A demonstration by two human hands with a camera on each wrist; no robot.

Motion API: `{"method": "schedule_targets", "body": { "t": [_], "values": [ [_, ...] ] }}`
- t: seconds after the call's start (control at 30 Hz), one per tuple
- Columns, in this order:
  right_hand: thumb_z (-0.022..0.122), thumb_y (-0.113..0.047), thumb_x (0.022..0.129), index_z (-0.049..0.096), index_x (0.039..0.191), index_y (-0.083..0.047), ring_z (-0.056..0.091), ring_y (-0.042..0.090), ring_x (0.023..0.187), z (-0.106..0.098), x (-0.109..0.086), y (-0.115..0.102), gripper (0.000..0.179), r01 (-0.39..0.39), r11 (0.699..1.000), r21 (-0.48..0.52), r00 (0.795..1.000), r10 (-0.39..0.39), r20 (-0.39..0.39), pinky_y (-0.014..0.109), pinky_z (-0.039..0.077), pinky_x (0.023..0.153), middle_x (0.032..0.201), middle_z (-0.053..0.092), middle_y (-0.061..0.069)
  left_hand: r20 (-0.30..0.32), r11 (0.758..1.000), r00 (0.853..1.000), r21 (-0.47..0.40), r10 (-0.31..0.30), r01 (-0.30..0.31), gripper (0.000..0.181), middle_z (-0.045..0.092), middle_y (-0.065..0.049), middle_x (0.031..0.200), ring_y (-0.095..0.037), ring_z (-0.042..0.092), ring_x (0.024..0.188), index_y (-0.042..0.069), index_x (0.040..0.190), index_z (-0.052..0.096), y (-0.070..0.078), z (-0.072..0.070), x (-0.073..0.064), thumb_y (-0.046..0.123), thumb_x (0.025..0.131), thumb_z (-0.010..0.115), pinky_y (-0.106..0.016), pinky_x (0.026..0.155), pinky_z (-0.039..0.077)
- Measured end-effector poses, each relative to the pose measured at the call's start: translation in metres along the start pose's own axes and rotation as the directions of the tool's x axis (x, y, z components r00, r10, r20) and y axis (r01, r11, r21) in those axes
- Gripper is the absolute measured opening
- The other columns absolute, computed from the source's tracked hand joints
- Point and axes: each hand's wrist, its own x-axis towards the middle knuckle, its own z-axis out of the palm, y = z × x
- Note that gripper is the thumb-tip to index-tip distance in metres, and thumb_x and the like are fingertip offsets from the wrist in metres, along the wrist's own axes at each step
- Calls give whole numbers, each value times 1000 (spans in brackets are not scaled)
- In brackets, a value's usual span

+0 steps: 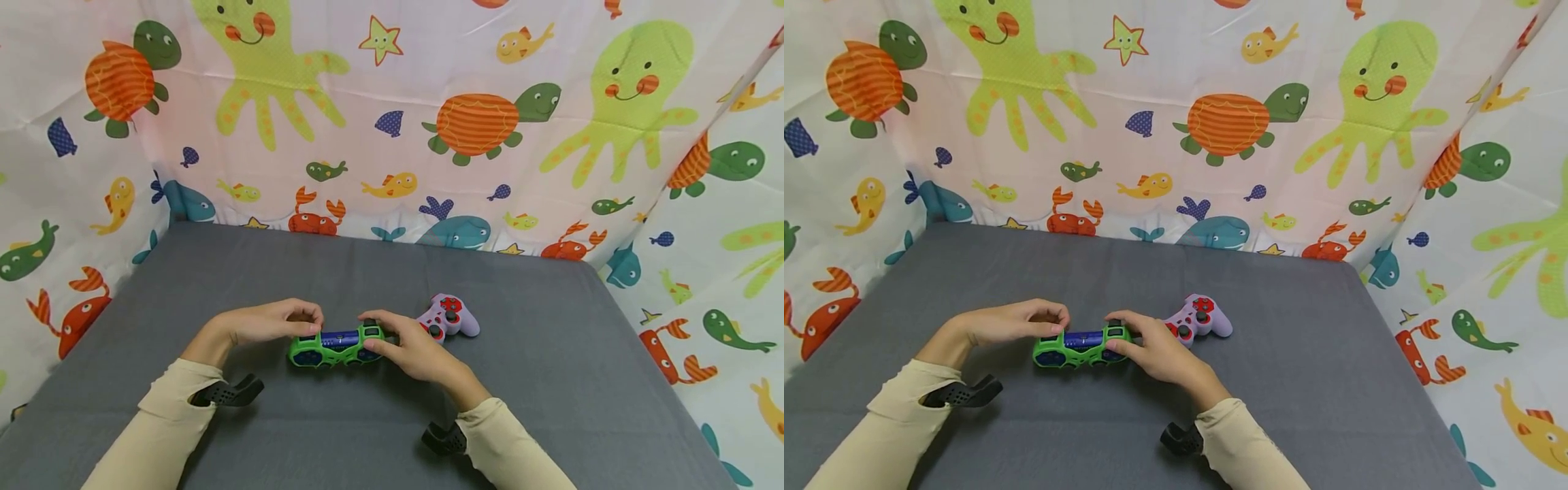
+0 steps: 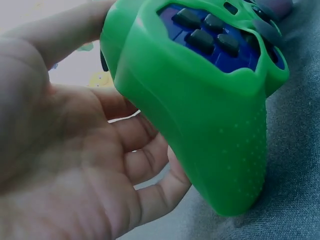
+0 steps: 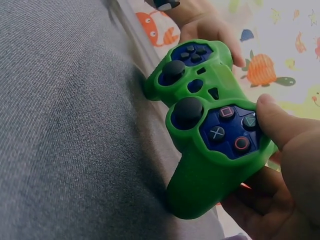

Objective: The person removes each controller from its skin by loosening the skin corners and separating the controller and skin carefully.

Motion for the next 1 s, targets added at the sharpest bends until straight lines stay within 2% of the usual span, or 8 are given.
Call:
{"method": "schedule_targets", "body": {
  "t": [0.2,0.4,0.6,0.73,0.87,1.0],
  "values": [
    [60,-31,103,53,144,-17,63,11,96,1,-4,-1,45,-17,998,-56,1000,18,18,29,51,87,116,68,-1,60,998,998,-56,20,-17,27,49,-3,92,-22,50,96,6,98,52,0,5,2,32,102,58,-37,80,37],
    [61,-30,102,54,143,-16,63,10,94,0,-3,0,43,8,998,-59,1000,-7,17,29,52,86,113,69,-2,67,987,992,-126,104,-95,39,41,0,84,-15,46,84,-4,92,41,-4,6,4,29,101,61,-35,71,35],
    [61,-31,102,56,141,-16,63,9,91,0,0,0,42,33,997,-74,999,-32,20,28,52,85,109,71,-2,24,976,987,-155,159,-154,44,33,2,78,-12,41,76,-3,87,34,-7,4,3,26,100,63,-31,66,32],
    [62,-32,101,58,136,-17,63,9,88,2,-1,2,39,17,997,-70,1000,-18,-17,29,52,83,105,69,-3,-49,961,977,-172,209,-214,38,30,3,77,-11,37,72,0,82,30,-11,6,5,15,102,59,-32,66,30],
    [63,-34,101,60,130,-17,62,8,86,3,-2,4,34,20,996,-85,998,-24,-52,27,51,80,102,69,-3,-103,956,966,-150,238,-252,33,34,4,79,-10,40,74,1,82,34,-14,7,5,11,103,58,-36,68,32],
    [63,-34,100,59,125,-17,61,7,84,1,-2,1,31,31,995,-92,998,-36,-53,25,48,80,99,71,-3,-105,961,966,-123,237,-249,34,41,1,85,-9,46,80,1,86,39,-13,4,2,15,96,69,-29,66,39]
  ]
}}
